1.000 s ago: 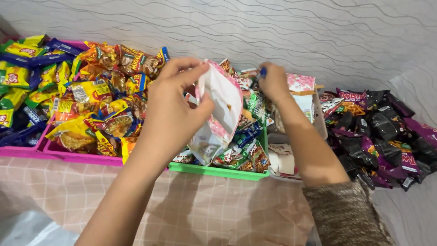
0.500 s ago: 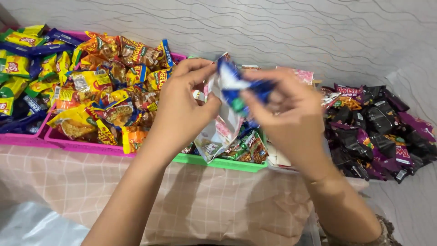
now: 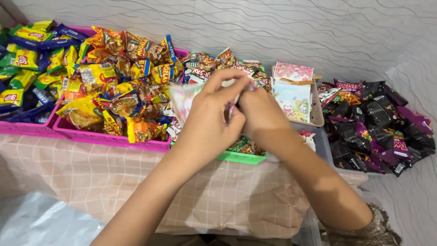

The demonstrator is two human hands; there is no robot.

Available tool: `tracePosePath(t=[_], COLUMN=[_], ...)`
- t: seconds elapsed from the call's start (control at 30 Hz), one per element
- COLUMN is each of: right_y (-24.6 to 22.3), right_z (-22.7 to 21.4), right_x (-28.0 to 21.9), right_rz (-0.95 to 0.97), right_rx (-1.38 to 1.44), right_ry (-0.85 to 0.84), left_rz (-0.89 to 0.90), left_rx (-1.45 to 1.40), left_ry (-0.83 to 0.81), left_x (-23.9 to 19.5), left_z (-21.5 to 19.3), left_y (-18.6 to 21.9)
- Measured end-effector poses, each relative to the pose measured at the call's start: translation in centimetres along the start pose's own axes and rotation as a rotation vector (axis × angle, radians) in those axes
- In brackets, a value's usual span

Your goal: The person places various snacks and small gifts into bags, using small packets, snack bags, and decorative items to fill a larger clear container.

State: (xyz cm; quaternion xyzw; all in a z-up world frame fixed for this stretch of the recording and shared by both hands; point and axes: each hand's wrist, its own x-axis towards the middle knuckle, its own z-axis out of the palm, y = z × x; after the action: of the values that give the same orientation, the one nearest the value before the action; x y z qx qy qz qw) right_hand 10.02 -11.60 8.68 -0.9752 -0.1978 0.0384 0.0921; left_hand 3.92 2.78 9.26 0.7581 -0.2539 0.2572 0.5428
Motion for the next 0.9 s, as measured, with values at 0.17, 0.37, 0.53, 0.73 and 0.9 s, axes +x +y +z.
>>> tracePosePath(t=[0.17,0.37,0.53,0.73,0.9], right_y=[1.3,3.2,0.1,-1.8,-1.1], right_z=[-2.4,-0.7,-4.3,-4.6,-3.0], right_x=[-1.3,-0.6,-2.3,-3.6,-3.2], right_rz=[-0.393,-0.648,-0.501,-0.556,-0.828], right_rx=[0.115,-0.012,0.091,-0.061,-0.048], right_ry=[-0.11,-0.239,-0.327,0.028,-0.064], left_rz=[-0.004,-0.007,-0.124,-0.03,-0.167], left_rx=[-0.007,-0.083,-0.125,-0.04,-0.131], left_ry=[0.002,-0.09,-0.09,0.006,-0.095], left_x=[-0.3,-0.6,-0.6,-0.9,-1.6], left_z=[0.6,0.3,-1.6,-3.1,-2.7], left_y=[-1.0,-0.5,-0.4,-0.4,1.5])
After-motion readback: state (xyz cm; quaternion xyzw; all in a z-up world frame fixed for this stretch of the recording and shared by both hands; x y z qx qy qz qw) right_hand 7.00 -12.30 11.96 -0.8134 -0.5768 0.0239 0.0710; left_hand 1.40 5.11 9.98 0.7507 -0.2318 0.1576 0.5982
